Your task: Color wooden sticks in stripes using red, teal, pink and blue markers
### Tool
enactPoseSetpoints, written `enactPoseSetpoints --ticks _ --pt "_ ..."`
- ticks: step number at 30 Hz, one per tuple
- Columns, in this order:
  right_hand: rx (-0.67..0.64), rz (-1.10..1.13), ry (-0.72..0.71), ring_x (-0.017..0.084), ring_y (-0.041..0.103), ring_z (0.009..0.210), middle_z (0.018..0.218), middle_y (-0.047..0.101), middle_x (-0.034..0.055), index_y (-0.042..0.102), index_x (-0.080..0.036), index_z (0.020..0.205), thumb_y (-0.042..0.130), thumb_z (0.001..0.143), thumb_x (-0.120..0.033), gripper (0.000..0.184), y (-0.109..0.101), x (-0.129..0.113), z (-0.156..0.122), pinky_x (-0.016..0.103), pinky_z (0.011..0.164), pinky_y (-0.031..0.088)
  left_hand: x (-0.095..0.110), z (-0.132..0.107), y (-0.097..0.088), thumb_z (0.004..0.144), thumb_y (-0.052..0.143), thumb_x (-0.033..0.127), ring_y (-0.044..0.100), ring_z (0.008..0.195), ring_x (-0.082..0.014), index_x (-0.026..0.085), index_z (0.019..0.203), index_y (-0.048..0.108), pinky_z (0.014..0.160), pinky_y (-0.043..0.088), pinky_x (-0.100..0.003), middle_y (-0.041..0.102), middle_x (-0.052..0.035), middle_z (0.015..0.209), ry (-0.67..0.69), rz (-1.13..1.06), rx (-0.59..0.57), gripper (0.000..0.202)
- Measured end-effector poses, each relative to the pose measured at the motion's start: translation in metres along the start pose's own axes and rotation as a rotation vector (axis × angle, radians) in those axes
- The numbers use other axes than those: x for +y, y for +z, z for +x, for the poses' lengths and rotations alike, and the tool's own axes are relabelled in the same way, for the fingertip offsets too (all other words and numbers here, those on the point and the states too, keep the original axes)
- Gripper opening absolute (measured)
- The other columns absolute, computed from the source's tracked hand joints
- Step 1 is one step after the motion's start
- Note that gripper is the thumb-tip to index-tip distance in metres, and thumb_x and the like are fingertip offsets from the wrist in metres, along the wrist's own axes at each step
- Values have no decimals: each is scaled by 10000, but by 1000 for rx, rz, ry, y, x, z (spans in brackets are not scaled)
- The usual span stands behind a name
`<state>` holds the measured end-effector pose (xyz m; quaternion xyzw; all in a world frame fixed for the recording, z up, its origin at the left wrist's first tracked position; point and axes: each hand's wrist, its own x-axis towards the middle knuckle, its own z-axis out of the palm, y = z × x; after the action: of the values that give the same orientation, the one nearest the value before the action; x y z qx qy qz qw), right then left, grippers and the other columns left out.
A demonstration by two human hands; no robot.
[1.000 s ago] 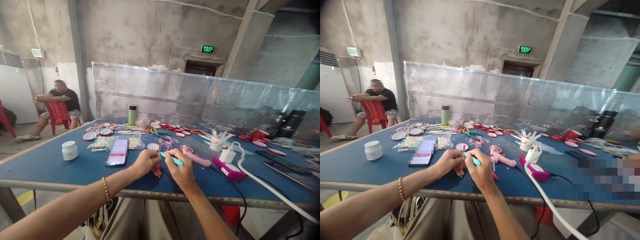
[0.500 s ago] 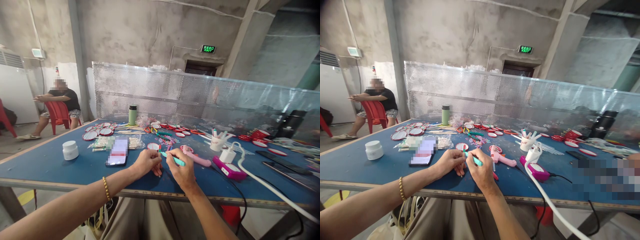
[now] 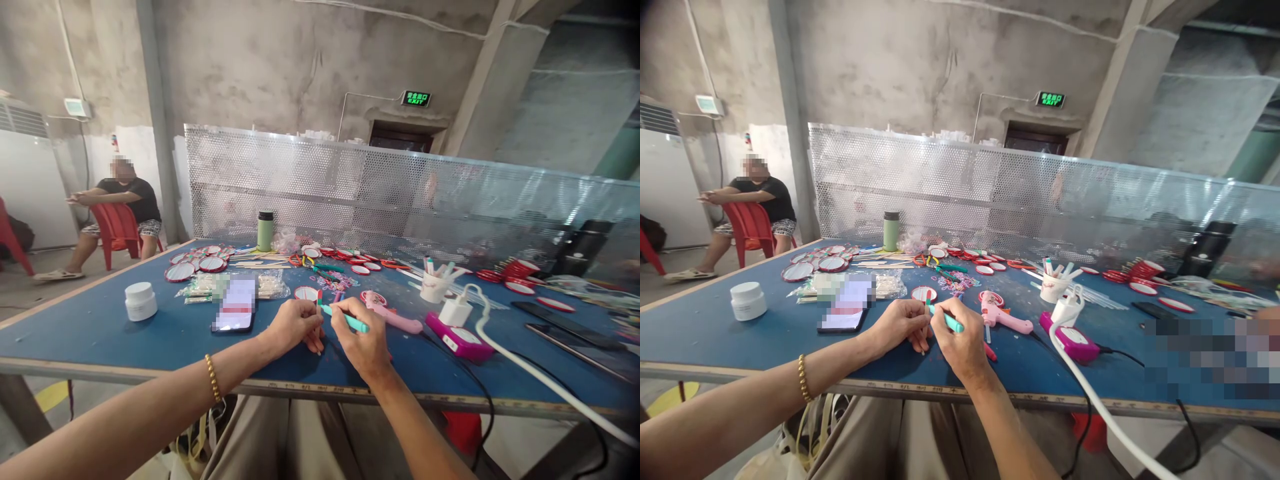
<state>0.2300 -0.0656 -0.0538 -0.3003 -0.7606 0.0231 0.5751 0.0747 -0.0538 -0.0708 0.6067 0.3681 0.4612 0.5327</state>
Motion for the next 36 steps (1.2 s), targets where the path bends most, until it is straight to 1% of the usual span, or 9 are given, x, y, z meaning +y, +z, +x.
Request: enactPoseSetpoints --ticks 6,11,16,21,27,31,36 --pt "13 -13 6 94 467 461 551 541 -46 570 -198 694 544 895 -215 203 -1 -1 0 223 469 381 0 -1 0 736 688 388 671 465 -164 142 682 559 424 529 -221 657 -25 592 -1 -1 -3 283" --pt "6 -26 -7 99 474 464 569 562 -38 587 -201 714 545 901 -225 193 -1 -1 0 227 460 378 0 0 0 745 692 399 666 458 -160 141 681 555 424 528 -217 645 -23 572 -2 1 -7 298" --pt "15 -18 10 98 471 464 561 553 -41 582 -204 713 549 902 -232 194 0 -2 0 224 459 383 0 -1 0 748 686 382 669 463 -160 140 690 554 422 527 -221 658 -29 602 -5 0 1 281" --pt "19 -11 -2 95 473 467 561 544 -45 578 -201 704 552 897 -219 195 -1 -2 0 219 463 385 1 -2 1 758 678 365 663 455 -166 139 668 552 423 526 -225 634 -21 541 3 6 7 274" --pt "25 -22 10 101 481 472 555 548 -41 570 -203 699 553 902 -241 208 0 -1 -1 223 471 397 0 -1 0 762 681 381 660 449 -165 134 654 556 420 524 -221 615 -19 500 -3 11 7 297" --pt "7 -18 9 103 477 474 562 549 -39 570 -206 702 548 904 -238 205 -1 0 -1 224 462 390 0 0 0 758 688 397 664 454 -165 134 670 559 419 526 -224 634 -24 541 -4 10 7 305" --pt "-7 -17 -25 106 522 497 610 603 -29 598 -206 739 548 901 -216 170 -1 -2 0 226 490 414 1 -1 1 764 680 386 671 464 -166 137 677 557 423 525 -227 659 -36 589 -1 12 6 291"
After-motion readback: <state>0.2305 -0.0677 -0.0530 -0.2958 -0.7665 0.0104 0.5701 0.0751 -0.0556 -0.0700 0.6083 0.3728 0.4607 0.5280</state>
